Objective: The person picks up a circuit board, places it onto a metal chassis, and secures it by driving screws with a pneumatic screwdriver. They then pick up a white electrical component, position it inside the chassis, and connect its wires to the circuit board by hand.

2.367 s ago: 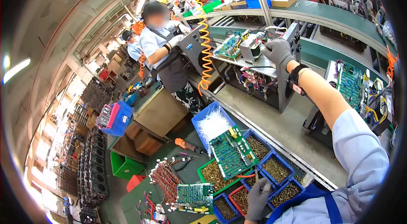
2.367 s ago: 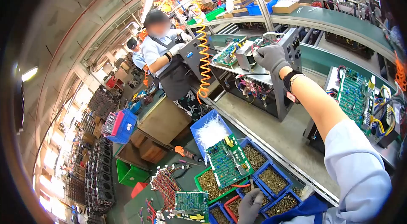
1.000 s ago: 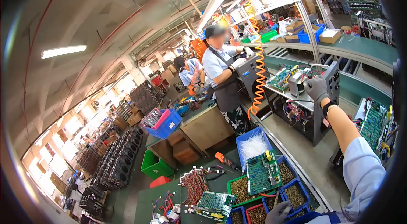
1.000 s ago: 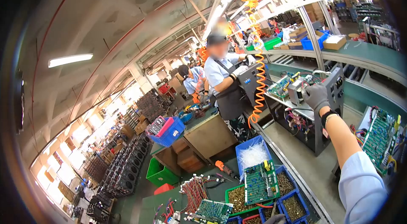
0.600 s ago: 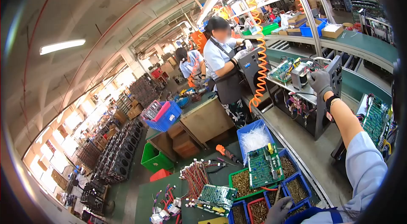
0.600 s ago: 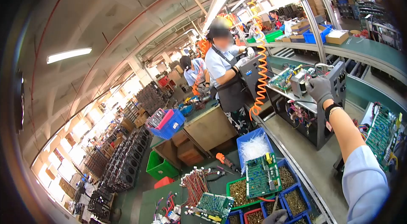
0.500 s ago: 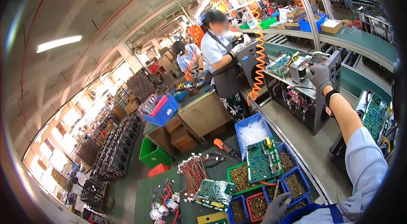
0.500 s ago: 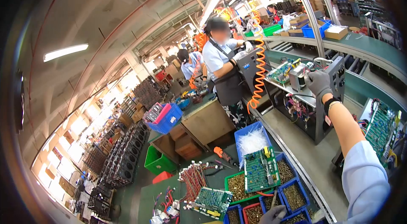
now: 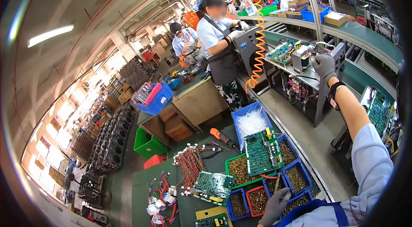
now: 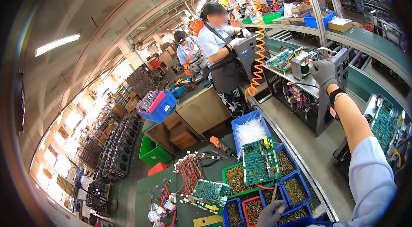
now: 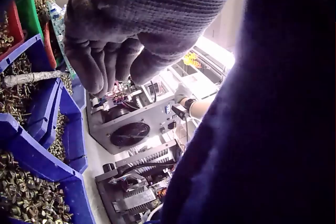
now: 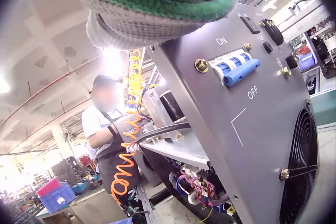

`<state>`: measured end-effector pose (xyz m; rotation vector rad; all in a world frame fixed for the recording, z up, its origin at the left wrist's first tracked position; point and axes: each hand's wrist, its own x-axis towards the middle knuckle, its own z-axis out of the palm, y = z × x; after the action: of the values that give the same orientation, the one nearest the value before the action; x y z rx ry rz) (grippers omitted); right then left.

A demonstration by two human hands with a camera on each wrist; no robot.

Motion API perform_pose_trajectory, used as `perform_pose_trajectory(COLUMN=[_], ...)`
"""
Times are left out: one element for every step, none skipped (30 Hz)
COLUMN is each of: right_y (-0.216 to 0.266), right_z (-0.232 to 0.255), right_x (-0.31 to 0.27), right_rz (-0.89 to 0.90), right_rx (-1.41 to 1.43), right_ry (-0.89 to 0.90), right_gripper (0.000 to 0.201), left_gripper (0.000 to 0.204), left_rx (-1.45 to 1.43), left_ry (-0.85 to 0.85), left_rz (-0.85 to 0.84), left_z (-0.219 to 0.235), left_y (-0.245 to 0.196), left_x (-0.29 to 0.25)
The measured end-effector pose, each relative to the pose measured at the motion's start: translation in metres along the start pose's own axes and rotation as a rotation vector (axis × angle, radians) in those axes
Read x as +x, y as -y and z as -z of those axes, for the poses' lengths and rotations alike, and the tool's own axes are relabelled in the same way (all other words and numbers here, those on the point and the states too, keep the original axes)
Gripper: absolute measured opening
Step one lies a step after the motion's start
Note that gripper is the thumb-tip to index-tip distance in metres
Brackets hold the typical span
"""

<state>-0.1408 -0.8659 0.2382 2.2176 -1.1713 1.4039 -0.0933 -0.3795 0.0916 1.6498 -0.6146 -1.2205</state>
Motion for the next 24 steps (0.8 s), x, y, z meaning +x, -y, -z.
perform_pose_trajectory(right_y=[0.000, 0.000, 0.000, 0.000, 0.000, 0.000, 0.001, 0.001, 0.001, 0.002, 0.003, 0.001, 0.000, 0.000, -0.001, -0.002, -0.003, -0.004, -0.003, -0.003, -0.001, -0.001, 0.000, 0.000], right_z=[0.000, 0.000, 0.000, 0.000, 0.001, 0.001, 0.001, 0.001, 0.001, 0.002, 0.002, 0.001, 0.001, 0.001, 0.000, -0.002, -0.003, -0.005, -0.004, -0.002, -0.001, 0.000, 0.000, -0.001], right_x=[0.000, 0.000, 0.000, 0.000, 0.000, 0.000, 0.000, 0.000, 0.001, 0.001, 0.000, 0.000, 0.000, 0.000, 0.000, -0.001, -0.001, 0.000, 0.000, 0.000, 0.000, 0.000, 0.000, 0.000], right_rz=[-0.005, -0.005, -0.007, -0.009, -0.012, -0.009, -0.006, -0.015, -0.019, -0.025, -0.031, -0.011, -0.019, 0.000, 0.020, 0.029, 0.022, 0.026, 0.030, 0.041, 0.036, 0.035, 0.034, 0.044], right_rx=[-0.002, -0.003, -0.008, -0.014, -0.017, -0.013, -0.009, -0.014, -0.018, -0.008, 0.000, 0.008, 0.001, -0.001, -0.003, 0.008, 0.004, -0.003, -0.009, -0.014, -0.017, -0.008, 0.000, 0.002], right_ry=[0.005, 0.005, 0.013, 0.021, 0.018, 0.014, 0.009, 0.019, 0.015, 0.018, 0.022, 0.001, 0.002, -0.009, -0.018, -0.035, -0.032, -0.033, -0.034, -0.031, -0.027, -0.029, -0.032, -0.053], right_gripper=[0.030, 0.030, 0.030, 0.031, 0.031, 0.031, 0.031, 0.031, 0.031, 0.031, 0.030, 0.030, 0.030, 0.029, 0.029, 0.029, 0.029, 0.029, 0.029, 0.029, 0.029, 0.030, 0.030, 0.031], left_gripper=[0.035, 0.035, 0.035, 0.035, 0.035, 0.035, 0.035, 0.035, 0.035, 0.035, 0.035, 0.034, 0.034, 0.035, 0.035, 0.035, 0.035, 0.035, 0.035, 0.035, 0.035, 0.035, 0.035, 0.035], left_rx=[-0.001, 0.057, 0.117, 0.120, 0.108, 0.097, 0.101, 0.105, 0.109, 0.113, 0.116, 0.120, 0.126, 0.145, 0.165, 0.170, 0.152, 0.133, 0.137, 0.157, 0.176, 0.179, 0.174, 0.169], left_ry=[0.002, -0.013, -0.028, -0.026, -0.021, -0.016, -0.011, -0.007, -0.002, 0.002, 0.010, 0.019, 0.027, 0.022, 0.017, 0.024, 0.016, 0.007, 0.010, 0.018, 0.025, 0.029, 0.034, 0.040], left_rz=[0.000, -0.059, -0.119, -0.121, -0.107, -0.093, -0.095, -0.095, -0.096, -0.099, -0.099, -0.096, -0.094, -0.107, -0.119, -0.115, -0.129, -0.142, -0.137, -0.132, -0.128, -0.124, -0.119, -0.115], left_z=[0.000, 0.001, 0.001, 0.001, 0.001, 0.001, 0.000, 0.000, -0.001, -0.002, -0.002, -0.003, -0.004, -0.004, -0.005, -0.006, -0.007, -0.007, -0.007, -0.007, -0.008, -0.008, -0.008, -0.009], left_y=[0.003, 0.009, 0.012, 0.013, 0.013, 0.014, 0.015, 0.016, 0.016, 0.015, 0.014, 0.012, 0.011, 0.008, 0.007, 0.009, 0.013, 0.016, 0.016, 0.015, 0.015, 0.015, 0.015, 0.015], left_x=[0.002, 0.004, 0.006, 0.007, 0.007, 0.007, 0.008, 0.008, 0.008, 0.009, 0.008, 0.007, 0.007, 0.006, 0.005, 0.006, 0.007, 0.008, 0.008, 0.009, 0.009, 0.010, 0.010, 0.010])
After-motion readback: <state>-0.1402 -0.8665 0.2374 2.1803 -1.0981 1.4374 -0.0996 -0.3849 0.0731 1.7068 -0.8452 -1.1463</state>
